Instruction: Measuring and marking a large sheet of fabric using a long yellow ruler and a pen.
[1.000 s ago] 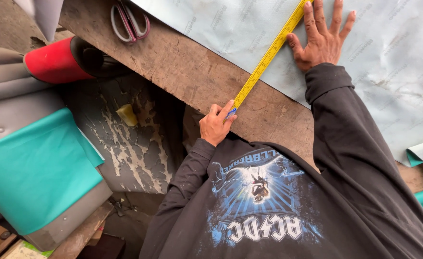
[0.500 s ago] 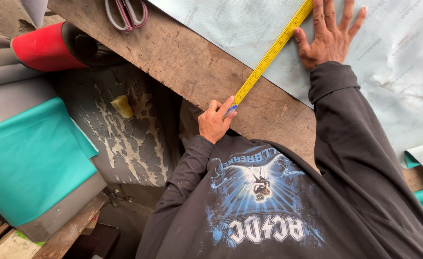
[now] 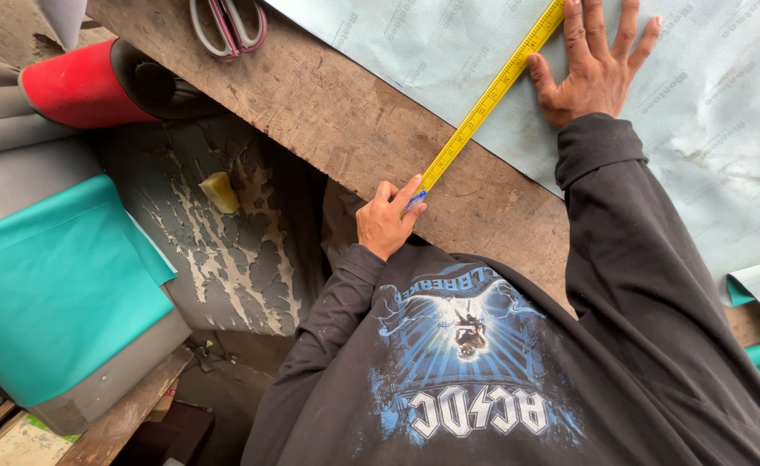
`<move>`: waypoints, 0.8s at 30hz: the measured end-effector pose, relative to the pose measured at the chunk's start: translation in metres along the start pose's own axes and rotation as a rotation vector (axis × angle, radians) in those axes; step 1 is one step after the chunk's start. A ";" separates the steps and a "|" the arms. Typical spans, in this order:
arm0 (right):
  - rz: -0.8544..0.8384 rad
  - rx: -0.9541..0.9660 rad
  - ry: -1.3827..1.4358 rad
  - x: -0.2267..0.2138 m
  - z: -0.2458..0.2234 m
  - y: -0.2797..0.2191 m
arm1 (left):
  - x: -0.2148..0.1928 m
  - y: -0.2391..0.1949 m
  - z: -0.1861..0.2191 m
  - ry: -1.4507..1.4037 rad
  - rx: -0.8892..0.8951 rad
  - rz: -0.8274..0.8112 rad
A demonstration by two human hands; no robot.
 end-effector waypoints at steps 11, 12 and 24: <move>0.015 -0.011 -0.003 0.004 0.005 -0.002 | -0.004 0.001 0.003 0.002 0.013 -0.019; 0.030 -0.018 -0.012 0.004 0.005 -0.002 | -0.004 0.001 0.003 -0.005 0.019 -0.016; 0.095 0.056 -0.131 0.021 0.015 0.002 | -0.105 0.112 0.007 -0.360 -0.005 0.355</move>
Point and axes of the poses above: each hand's wrist, its own y-axis towards the middle knuckle, its own x-axis out of the palm, z = x × y, the point moved 7 cm from there along y, towards the middle knuckle, and after that the axes turned 1 degree about y, right-handed, at the moved point
